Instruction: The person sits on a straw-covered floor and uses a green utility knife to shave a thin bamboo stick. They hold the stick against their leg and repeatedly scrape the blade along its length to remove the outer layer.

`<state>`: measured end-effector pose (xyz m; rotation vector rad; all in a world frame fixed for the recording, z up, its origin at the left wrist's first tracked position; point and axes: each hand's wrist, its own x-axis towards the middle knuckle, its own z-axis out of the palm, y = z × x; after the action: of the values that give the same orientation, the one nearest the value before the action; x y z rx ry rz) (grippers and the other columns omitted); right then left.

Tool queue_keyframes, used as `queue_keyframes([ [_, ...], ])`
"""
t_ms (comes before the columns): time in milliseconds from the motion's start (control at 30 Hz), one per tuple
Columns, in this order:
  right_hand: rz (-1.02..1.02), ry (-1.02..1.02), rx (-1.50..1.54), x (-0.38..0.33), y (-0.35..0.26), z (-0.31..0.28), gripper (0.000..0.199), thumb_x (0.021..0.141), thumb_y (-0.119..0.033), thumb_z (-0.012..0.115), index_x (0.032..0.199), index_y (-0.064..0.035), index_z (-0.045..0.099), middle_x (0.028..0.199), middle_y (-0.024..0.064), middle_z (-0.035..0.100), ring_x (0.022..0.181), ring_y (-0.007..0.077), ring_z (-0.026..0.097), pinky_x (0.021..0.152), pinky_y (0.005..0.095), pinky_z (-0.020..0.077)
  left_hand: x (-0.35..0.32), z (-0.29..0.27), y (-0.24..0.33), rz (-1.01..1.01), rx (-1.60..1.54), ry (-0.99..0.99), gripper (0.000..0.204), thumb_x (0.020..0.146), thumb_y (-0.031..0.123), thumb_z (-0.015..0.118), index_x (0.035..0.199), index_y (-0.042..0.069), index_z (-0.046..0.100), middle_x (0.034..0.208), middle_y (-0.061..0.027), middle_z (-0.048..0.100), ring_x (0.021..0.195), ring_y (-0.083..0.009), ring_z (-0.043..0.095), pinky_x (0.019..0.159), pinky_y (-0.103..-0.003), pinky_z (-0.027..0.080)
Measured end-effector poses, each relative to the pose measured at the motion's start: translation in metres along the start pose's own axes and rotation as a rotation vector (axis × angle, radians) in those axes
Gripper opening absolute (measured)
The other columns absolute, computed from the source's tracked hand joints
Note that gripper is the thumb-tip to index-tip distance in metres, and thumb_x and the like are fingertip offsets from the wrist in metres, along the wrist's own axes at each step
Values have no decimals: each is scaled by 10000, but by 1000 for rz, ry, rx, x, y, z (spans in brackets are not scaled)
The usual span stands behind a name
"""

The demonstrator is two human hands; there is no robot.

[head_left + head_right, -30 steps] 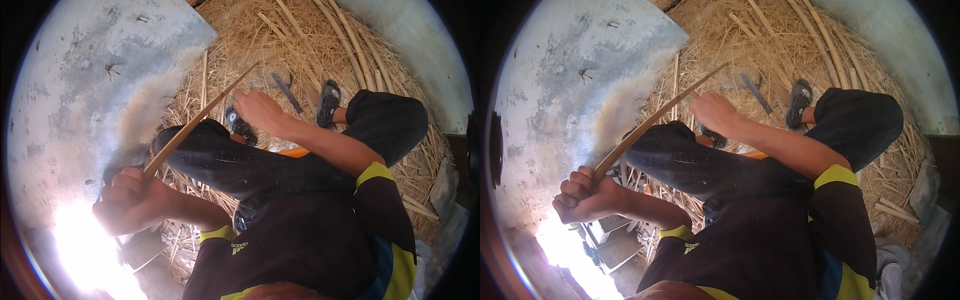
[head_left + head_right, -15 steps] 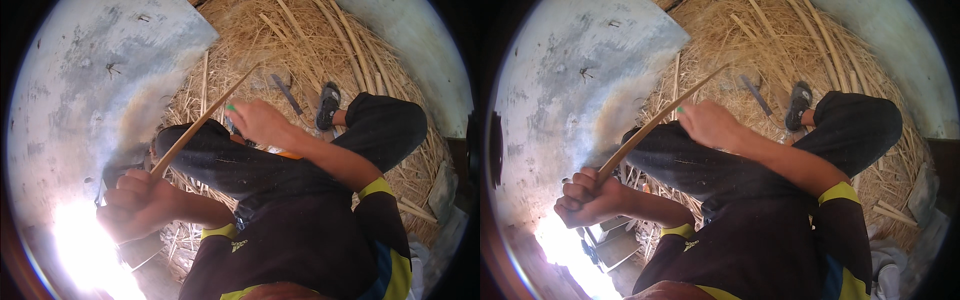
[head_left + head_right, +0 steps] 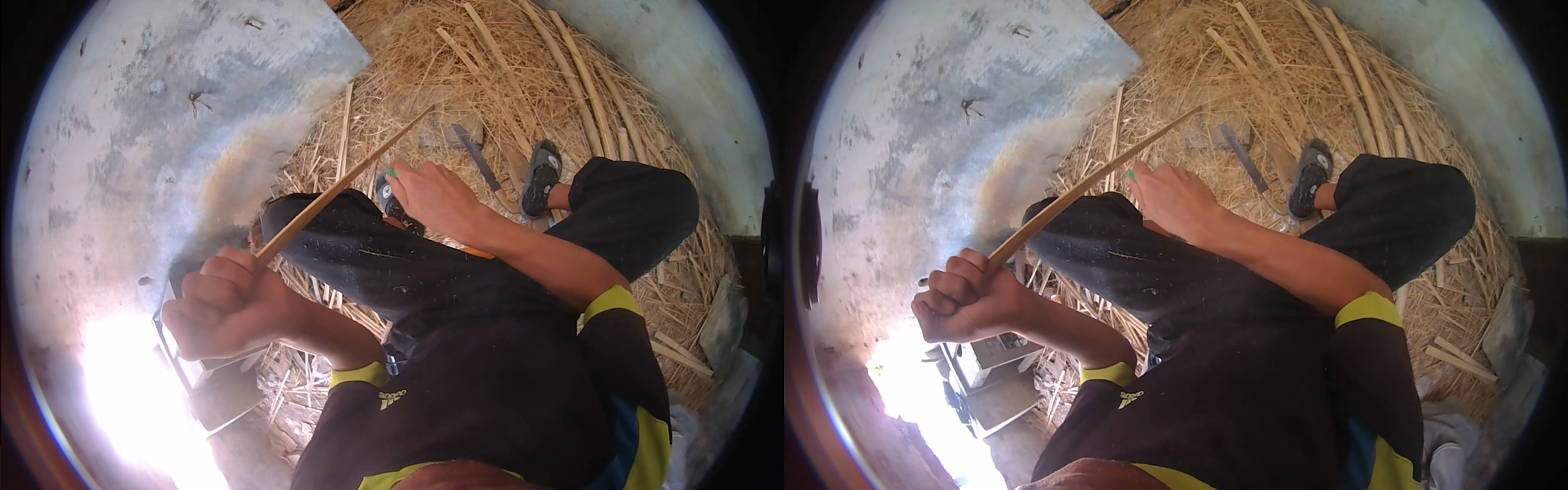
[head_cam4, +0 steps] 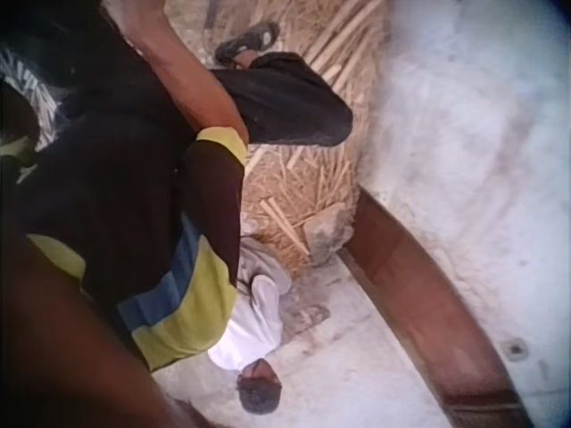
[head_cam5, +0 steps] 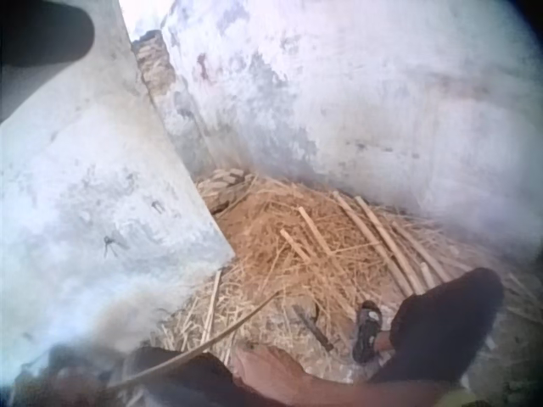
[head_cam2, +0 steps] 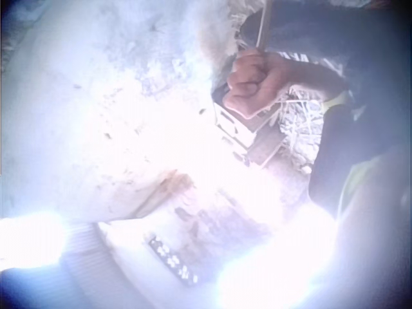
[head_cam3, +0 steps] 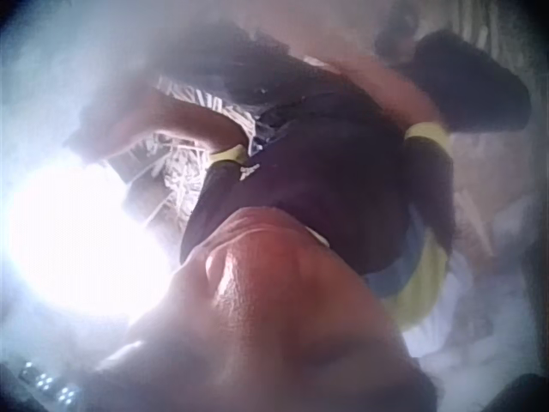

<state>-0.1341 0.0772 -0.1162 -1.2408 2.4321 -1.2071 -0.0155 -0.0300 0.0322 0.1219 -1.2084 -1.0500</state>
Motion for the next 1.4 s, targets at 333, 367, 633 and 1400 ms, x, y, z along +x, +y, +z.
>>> queue_keyframes([
  [333,-49,1,13,7,15,15,282,966,-191,457,965,76,548,535,197,565,505,346,609,471,424,501,-1,4,-1,5,-11,56,378,895,237,327,572,169,144,456,26,144,357,-71,109,324,-230,157],
  [367,-59,-7,3,10,18,19,280,963,-189,459,967,77,548,538,204,566,512,357,610,481,430,504,0,5,-1,7,25,86,378,882,251,349,579,175,135,460,29,132,374,-80,98,344,-245,159],
  [633,35,-71,-1,22,34,26,300,958,-203,445,990,76,550,648,261,600,633,417,626,600,465,522,3,3,-7,28,111,113,384,860,264,385,597,194,114,466,36,105,422,-100,74,405,-268,162],
  [1400,58,-139,94,39,49,-2,281,952,-223,461,892,23,582,693,261,606,667,450,606,634,505,492,19,-10,-11,49,111,107,366,851,243,385,586,199,137,448,44,127,405,-84,74,390,-262,133],
])
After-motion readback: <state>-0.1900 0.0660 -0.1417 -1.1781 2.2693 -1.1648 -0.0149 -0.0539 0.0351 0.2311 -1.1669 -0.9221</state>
